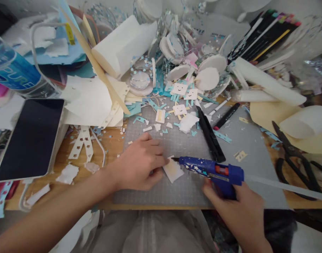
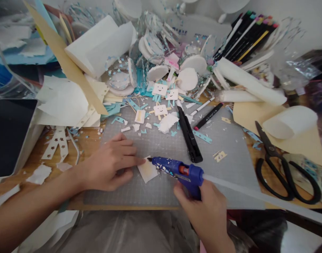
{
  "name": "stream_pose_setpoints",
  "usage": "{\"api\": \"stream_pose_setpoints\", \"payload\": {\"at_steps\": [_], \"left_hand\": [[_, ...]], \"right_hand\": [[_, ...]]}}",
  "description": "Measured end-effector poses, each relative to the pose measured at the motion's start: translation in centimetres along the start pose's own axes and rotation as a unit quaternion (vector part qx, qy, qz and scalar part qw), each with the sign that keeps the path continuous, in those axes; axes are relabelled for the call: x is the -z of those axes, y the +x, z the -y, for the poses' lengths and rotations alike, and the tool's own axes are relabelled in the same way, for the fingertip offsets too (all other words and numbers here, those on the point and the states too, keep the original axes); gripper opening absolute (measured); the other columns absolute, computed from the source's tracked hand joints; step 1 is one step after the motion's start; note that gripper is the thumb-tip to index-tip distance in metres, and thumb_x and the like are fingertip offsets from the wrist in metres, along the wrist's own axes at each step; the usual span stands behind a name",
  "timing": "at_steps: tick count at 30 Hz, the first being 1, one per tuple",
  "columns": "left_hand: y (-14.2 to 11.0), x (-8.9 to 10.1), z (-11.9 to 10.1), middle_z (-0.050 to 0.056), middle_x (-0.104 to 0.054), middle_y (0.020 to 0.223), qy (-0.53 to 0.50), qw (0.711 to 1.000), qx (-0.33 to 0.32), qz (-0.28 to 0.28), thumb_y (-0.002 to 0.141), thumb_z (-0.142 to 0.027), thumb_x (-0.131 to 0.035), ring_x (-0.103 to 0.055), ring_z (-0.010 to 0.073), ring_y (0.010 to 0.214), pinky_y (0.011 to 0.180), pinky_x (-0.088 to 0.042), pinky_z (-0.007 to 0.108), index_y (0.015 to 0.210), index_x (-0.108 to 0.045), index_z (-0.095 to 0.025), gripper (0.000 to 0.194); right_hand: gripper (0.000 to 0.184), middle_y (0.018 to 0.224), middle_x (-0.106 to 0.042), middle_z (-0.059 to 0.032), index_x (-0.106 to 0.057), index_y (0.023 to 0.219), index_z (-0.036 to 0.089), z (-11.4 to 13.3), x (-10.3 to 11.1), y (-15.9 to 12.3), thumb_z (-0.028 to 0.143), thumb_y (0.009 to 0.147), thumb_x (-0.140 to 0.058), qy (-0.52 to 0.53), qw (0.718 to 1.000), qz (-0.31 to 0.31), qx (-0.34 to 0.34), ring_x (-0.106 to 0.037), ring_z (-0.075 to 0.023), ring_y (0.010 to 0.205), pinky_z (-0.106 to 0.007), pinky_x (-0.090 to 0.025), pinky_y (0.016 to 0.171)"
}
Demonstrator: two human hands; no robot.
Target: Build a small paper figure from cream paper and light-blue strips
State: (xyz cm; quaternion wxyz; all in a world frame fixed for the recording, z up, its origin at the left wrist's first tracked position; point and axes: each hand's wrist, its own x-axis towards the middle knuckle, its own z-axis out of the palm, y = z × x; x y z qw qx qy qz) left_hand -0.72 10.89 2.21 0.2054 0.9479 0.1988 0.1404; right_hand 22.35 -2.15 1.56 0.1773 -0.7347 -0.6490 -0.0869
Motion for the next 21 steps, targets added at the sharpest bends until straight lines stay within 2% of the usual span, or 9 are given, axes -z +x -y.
{"api": "stream_pose_setpoints", "payload": {"at_steps": [5, 10, 16, 21], "left_hand": [[-0.07, 0.00, -0.02, 0.003, -0.062, 0.066, 0.000, 1.000, -0.001, 0.002, 0.081, -0.017, -0.047, -0.050, 0.0192, 0.067, 0.068, -0.030, 0.038, 0.079, -0.071, -0.018, 0.024], [-0.08, -0.02, 0.02, 0.003, -0.062, 0.066, -0.007, 1.000, -0.003, -0.003, 0.080, -0.015, -0.048, -0.050, 0.0195, 0.067, 0.068, -0.030, 0.038, 0.081, -0.071, -0.018, 0.023], [-0.13, -0.02, 0.05, 0.003, -0.064, 0.067, -0.014, 1.000, 0.003, 0.004, 0.081, -0.016, -0.048, -0.050, 0.0194, 0.068, 0.068, -0.030, 0.038, 0.081, -0.071, -0.018, 0.023], [-0.03, 0.08, 0.01, 0.004, -0.065, 0.067, -0.015, 1.000, 0.006, 0.011, 0.081, -0.016, -0.048, -0.051, 0.0197, 0.068, 0.069, -0.031, 0.039, 0.084, -0.072, -0.018, 0.024]], "right_hand": [[0.032, 0.048, -0.061, -0.0030, -0.065, 0.079, 0.015, 0.16, -0.11, 0.02, 0.042, 0.084, -0.051, -0.019, 1.000, -0.006, 0.021, -0.061, -0.0212, 0.041, -0.028, -0.043, 0.042], [0.029, 0.048, -0.060, -0.0020, -0.062, 0.074, 0.017, 0.06, -0.26, -0.21, 0.043, 0.082, -0.052, -0.018, 1.000, 0.014, 0.006, -0.060, -0.0206, 0.041, -0.028, -0.043, 0.042], [0.026, 0.049, -0.060, -0.0010, -0.063, 0.080, 0.017, -0.43, -0.72, -0.67, 0.042, 0.080, -0.055, -0.007, 1.000, 0.013, 0.008, -0.060, -0.0209, 0.043, -0.029, -0.042, 0.044], [0.025, 0.049, -0.060, -0.0028, -0.059, 0.070, 0.019, -0.53, -0.47, -0.60, 0.042, 0.079, -0.053, -0.023, 0.999, 0.027, 0.009, -0.061, -0.0224, 0.045, -0.030, -0.043, 0.046]]}}
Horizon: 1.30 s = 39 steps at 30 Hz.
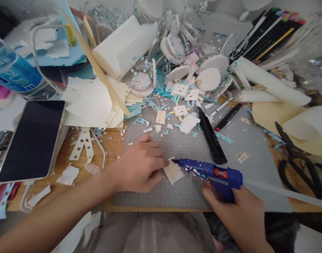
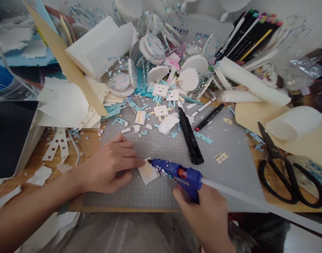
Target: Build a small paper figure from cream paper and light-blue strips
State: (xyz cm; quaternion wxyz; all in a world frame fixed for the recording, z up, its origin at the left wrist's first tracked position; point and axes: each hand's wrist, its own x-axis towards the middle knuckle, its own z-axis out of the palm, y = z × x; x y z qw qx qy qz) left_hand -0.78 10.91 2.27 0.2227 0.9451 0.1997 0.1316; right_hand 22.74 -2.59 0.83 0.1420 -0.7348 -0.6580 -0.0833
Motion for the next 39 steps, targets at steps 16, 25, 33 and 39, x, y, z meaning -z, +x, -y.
{"api": "stream_pose_setpoints", "payload": {"at_steps": [16, 25, 33, 39], "left_hand": [[0.0, 0.0, -0.1, 0.004, -0.064, 0.065, 0.004, 1.000, 0.000, 0.002, 0.078, -0.015, -0.047, -0.049, 0.0192, 0.067, 0.067, -0.030, 0.039, 0.084, -0.072, -0.018, 0.026], [0.0, 0.1, -0.1, 0.004, -0.064, 0.065, 0.000, 1.000, 0.004, 0.001, 0.078, -0.014, -0.047, -0.049, 0.0190, 0.067, 0.068, -0.030, 0.038, 0.082, -0.073, -0.017, 0.027], [-0.1, -0.1, 0.0, 0.003, -0.064, 0.065, -0.005, 1.000, 0.004, -0.001, 0.078, -0.014, -0.049, -0.048, 0.0187, 0.066, 0.069, -0.030, 0.038, 0.082, -0.074, -0.016, 0.025], [-0.1, 0.0, 0.0, 0.003, -0.065, 0.065, -0.009, 1.000, 0.006, 0.001, 0.078, -0.014, -0.049, -0.048, 0.0190, 0.067, 0.069, -0.030, 0.039, 0.082, -0.075, -0.015, 0.025]], "right_hand": [[0.020, 0.048, -0.054, 0.0003, -0.055, 0.069, 0.021, -0.1, 1.0, 0.0, 0.037, 0.080, -0.051, -0.024, 0.999, 0.008, 0.042, -0.057, -0.0193, 0.042, -0.029, -0.040, 0.043], [0.014, 0.050, -0.051, 0.0017, -0.057, 0.074, 0.021, -0.7, 1.3, -0.7, 0.032, 0.082, -0.052, -0.013, 0.998, -0.006, 0.062, -0.054, -0.0180, 0.044, -0.029, -0.039, 0.046], [0.013, 0.052, -0.052, 0.0029, -0.063, 0.083, 0.021, -1.4, 1.9, -0.8, 0.029, 0.087, -0.053, 0.014, 0.995, -0.007, 0.097, -0.048, -0.0158, 0.042, -0.029, -0.034, 0.047], [0.010, 0.071, -0.065, -0.0027, -0.059, 0.092, 0.021, -1.7, 2.8, -0.3, 0.023, 0.090, -0.049, 0.045, 0.991, 0.028, 0.125, -0.057, -0.0184, 0.054, -0.030, -0.038, 0.051]]}}
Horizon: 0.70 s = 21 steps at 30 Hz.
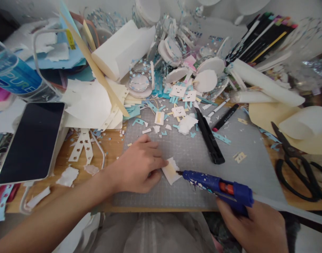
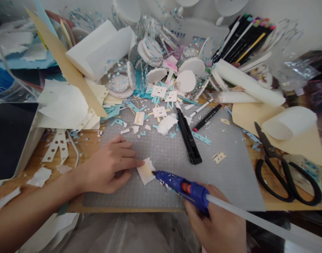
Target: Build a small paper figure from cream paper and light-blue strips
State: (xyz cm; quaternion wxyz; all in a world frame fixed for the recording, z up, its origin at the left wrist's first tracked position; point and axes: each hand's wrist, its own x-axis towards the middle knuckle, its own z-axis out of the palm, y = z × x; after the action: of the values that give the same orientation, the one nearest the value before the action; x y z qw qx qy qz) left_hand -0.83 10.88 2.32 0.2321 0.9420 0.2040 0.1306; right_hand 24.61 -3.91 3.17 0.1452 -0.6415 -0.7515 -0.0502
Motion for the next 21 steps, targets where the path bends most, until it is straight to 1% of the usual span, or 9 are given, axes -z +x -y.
{"api": "stream_pose_setpoints", "payload": {"at_steps": [3, 6, 8, 11, 14, 16, 18, 20, 21], "left_hand": [[0.0, 0.0, 0.0, 0.003, -0.065, 0.066, -0.003, 1.000, 0.001, 0.001, 0.079, -0.014, -0.049, -0.049, 0.0191, 0.067, 0.070, -0.030, 0.039, 0.083, -0.075, -0.015, 0.026], [-0.1, 0.0, 0.1, 0.003, -0.066, 0.067, -0.002, 1.000, 0.002, 0.002, 0.078, -0.014, -0.049, -0.049, 0.0192, 0.068, 0.071, -0.030, 0.039, 0.083, -0.075, -0.015, 0.026], [-0.1, -0.1, 0.0, 0.003, -0.066, 0.066, -0.002, 1.000, 0.003, 0.002, 0.078, -0.014, -0.049, -0.049, 0.0192, 0.068, 0.071, -0.030, 0.039, 0.082, -0.074, -0.016, 0.026], [0.0, -0.1, 0.1, 0.003, -0.065, 0.065, -0.005, 1.000, 0.004, 0.002, 0.077, -0.014, -0.049, -0.049, 0.0190, 0.067, 0.072, -0.030, 0.039, 0.081, -0.074, -0.016, 0.026], [0.0, -0.1, 0.1, 0.004, -0.065, 0.066, -0.003, 1.000, 0.000, 0.000, 0.077, -0.013, -0.048, -0.048, 0.0188, 0.066, 0.071, -0.030, 0.039, 0.081, -0.074, -0.016, 0.026], [0.0, -0.1, 0.2, 0.004, -0.064, 0.065, -0.001, 1.000, -0.003, -0.002, 0.076, -0.013, -0.048, -0.048, 0.0189, 0.066, 0.071, -0.030, 0.039, 0.081, -0.074, -0.015, 0.027], [0.0, -0.1, 0.1, 0.003, -0.064, 0.064, -0.002, 1.000, -0.002, -0.005, 0.076, -0.013, -0.048, -0.048, 0.0190, 0.066, 0.071, -0.030, 0.039, 0.081, -0.074, -0.015, 0.026], [-0.1, -0.1, 0.1, 0.003, -0.063, 0.063, -0.004, 1.000, -0.001, -0.006, 0.076, -0.014, -0.048, -0.048, 0.0189, 0.065, 0.071, -0.029, 0.039, 0.082, -0.074, -0.015, 0.026], [-0.1, -0.1, 0.0, 0.003, -0.062, 0.062, -0.004, 1.000, -0.001, -0.007, 0.077, -0.014, -0.048, -0.047, 0.0189, 0.065, 0.071, -0.029, 0.039, 0.082, -0.074, -0.015, 0.026]], "right_hand": [[0.010, 0.072, -0.064, -0.0031, -0.057, 0.096, 0.021, -0.2, 0.2, 0.1, 0.024, 0.090, -0.049, 0.002, 1.000, 0.007, 0.020, -0.060, -0.0193, 0.059, -0.029, -0.042, 0.055], [0.009, 0.071, -0.062, -0.0017, -0.056, 0.095, 0.022, -0.2, 0.4, 0.2, 0.023, 0.088, -0.050, 0.013, 1.000, 0.017, 0.015, -0.063, -0.0190, 0.062, -0.028, -0.045, 0.057], [0.008, 0.071, -0.063, -0.0013, -0.056, 0.093, 0.023, -0.1, 0.5, 0.1, 0.025, 0.087, -0.050, 0.032, 0.999, 0.031, -0.009, -0.064, -0.0192, 0.062, -0.028, -0.046, 0.058], [0.011, 0.069, -0.064, -0.0005, -0.057, 0.088, 0.024, -0.4, 0.4, -0.5, 0.033, 0.088, -0.051, 0.071, 0.992, 0.052, -0.089, -0.064, -0.0193, 0.060, -0.029, -0.048, 0.057], [0.020, 0.069, -0.067, -0.0003, -0.061, 0.089, 0.023, -1.8, 0.4, -1.6, 0.042, 0.083, -0.062, 0.098, 0.984, 0.047, -0.141, -0.066, -0.0193, 0.059, -0.028, -0.050, 0.056], [0.024, 0.075, -0.070, -0.0018, -0.064, 0.089, 0.022, -3.1, 0.4, -2.2, 0.043, 0.078, -0.069, 0.110, 0.985, 0.046, -0.125, -0.068, -0.0206, 0.063, -0.029, -0.053, 0.059], [0.022, 0.077, -0.071, -0.0036, -0.066, 0.086, 0.022, -4.4, 0.4, -2.5, 0.042, 0.077, -0.069, 0.105, 0.987, 0.040, -0.112, -0.069, -0.0229, 0.067, -0.031, -0.054, 0.063], [0.022, 0.077, -0.072, -0.0063, -0.068, 0.084, 0.021, -5.5, 0.4, -2.2, 0.043, 0.079, -0.064, 0.084, 0.984, 0.013, -0.158, -0.069, -0.0262, 0.071, -0.034, -0.054, 0.065], [0.025, 0.079, -0.072, -0.0081, -0.069, 0.086, 0.020, -6.0, 0.3, -2.0, 0.044, 0.080, -0.062, 0.070, 0.976, -0.009, -0.207, -0.069, -0.0280, 0.075, -0.037, -0.054, 0.068]]}}
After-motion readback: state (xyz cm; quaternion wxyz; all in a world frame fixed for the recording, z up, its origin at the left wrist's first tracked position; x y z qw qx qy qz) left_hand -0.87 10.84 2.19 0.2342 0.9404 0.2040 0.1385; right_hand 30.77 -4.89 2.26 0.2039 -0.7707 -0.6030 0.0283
